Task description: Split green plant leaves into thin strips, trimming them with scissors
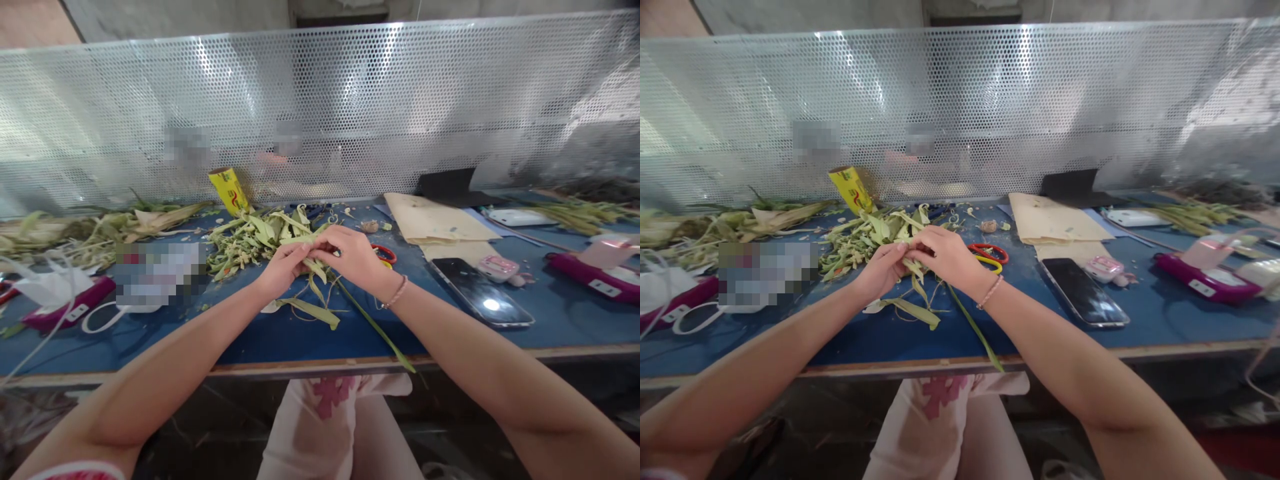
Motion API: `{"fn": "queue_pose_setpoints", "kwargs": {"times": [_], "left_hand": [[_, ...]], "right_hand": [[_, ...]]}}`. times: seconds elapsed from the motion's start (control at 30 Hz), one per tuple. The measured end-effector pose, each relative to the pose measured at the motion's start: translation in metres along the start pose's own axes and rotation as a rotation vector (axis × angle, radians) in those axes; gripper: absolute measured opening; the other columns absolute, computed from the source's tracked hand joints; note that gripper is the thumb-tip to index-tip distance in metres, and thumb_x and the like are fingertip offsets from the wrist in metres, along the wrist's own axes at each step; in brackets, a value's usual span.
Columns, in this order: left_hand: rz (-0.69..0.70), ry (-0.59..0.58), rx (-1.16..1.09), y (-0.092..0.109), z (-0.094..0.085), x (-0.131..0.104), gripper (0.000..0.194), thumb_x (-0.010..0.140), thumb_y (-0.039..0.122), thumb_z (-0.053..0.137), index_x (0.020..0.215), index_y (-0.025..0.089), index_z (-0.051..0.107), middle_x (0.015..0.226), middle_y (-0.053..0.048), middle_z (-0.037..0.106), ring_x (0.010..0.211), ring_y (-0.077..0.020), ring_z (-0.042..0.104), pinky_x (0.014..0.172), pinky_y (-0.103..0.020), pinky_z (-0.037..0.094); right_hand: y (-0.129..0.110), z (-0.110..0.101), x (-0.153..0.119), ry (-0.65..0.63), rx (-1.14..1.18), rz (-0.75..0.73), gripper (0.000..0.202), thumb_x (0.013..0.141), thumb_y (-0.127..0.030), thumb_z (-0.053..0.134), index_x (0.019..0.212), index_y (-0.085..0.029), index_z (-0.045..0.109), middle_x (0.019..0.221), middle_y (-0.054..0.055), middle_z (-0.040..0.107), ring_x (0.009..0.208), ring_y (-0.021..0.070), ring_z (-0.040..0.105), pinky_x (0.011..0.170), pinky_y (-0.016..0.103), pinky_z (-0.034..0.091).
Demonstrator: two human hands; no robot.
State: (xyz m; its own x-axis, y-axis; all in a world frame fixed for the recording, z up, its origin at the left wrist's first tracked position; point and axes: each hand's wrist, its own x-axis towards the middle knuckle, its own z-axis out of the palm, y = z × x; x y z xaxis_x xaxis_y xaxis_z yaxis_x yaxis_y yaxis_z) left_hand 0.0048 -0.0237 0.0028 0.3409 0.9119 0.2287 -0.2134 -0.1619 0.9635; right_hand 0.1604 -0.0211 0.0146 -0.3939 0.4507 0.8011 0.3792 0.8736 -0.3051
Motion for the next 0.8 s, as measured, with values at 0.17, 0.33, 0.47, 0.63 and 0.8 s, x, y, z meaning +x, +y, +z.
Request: {"fn": "queue_pose_setpoints", "kwargs": {"times": [0.17, 0.33, 0.47, 0.63, 0.8], "left_hand": [[-0.061, 0.028, -0.075, 0.0018, 0.0028, 0.0006, 0.036, 0.061, 0.048, 0.066, 0.068, 0.013, 0.063, 0.062, -0.001, 0.059, 0.057, -0.0105, 0.055, 0.056, -0.025, 0.047], [-0.028, 0.092, -0.089, 0.0028, 0.0035, 0.0022, 0.032, 0.064, 0.046, 0.064, 0.065, 0.014, 0.062, 0.062, -0.001, 0.060, 0.056, -0.0092, 0.053, 0.054, -0.023, 0.047], [0.029, 0.121, -0.079, 0.0022, 0.0017, 0.0032, 0.027, 0.068, 0.041, 0.062, 0.062, 0.015, 0.060, 0.060, 0.000, 0.058, 0.057, -0.0084, 0.053, 0.056, -0.022, 0.047], [0.048, 0.104, -0.032, 0.0007, -0.0006, 0.0034, 0.026, 0.071, 0.041, 0.059, 0.065, 0.015, 0.060, 0.062, 0.000, 0.059, 0.059, -0.0097, 0.055, 0.060, -0.025, 0.048], [0.013, 0.117, -0.050, 0.0010, 0.0026, 0.0036, 0.028, 0.068, 0.042, 0.061, 0.062, 0.015, 0.058, 0.062, -0.001, 0.058, 0.059, -0.0097, 0.055, 0.059, -0.025, 0.049]], "right_hand": [[-0.0016, 0.0012, 0.0004, -0.024, 0.006, -0.055, 0.005, 0.080, -0.022, 0.054, 0.078, -0.020, 0.058, 0.078, 0.002, 0.062, 0.074, 0.0133, 0.056, 0.069, 0.027, 0.045], [-0.0033, -0.0002, -0.0017, -0.013, 0.022, -0.004, 0.010, 0.081, -0.026, 0.051, 0.084, -0.021, 0.059, 0.082, 0.003, 0.063, 0.074, 0.0137, 0.057, 0.070, 0.028, 0.047], [-0.0045, 0.0008, -0.0023, -0.014, 0.050, -0.021, 0.011, 0.080, -0.022, 0.051, 0.088, -0.021, 0.058, 0.087, 0.004, 0.064, 0.080, 0.0146, 0.059, 0.076, 0.029, 0.048], [-0.0044, 0.0021, -0.0019, 0.002, 0.050, -0.024, 0.013, 0.081, -0.021, 0.048, 0.087, -0.023, 0.059, 0.089, 0.003, 0.065, 0.086, 0.0157, 0.059, 0.081, 0.033, 0.046], [-0.0034, 0.0007, -0.0015, -0.017, 0.074, 0.018, 0.006, 0.079, -0.019, 0.051, 0.080, -0.021, 0.057, 0.083, 0.002, 0.064, 0.079, 0.0149, 0.058, 0.075, 0.031, 0.047]]}}
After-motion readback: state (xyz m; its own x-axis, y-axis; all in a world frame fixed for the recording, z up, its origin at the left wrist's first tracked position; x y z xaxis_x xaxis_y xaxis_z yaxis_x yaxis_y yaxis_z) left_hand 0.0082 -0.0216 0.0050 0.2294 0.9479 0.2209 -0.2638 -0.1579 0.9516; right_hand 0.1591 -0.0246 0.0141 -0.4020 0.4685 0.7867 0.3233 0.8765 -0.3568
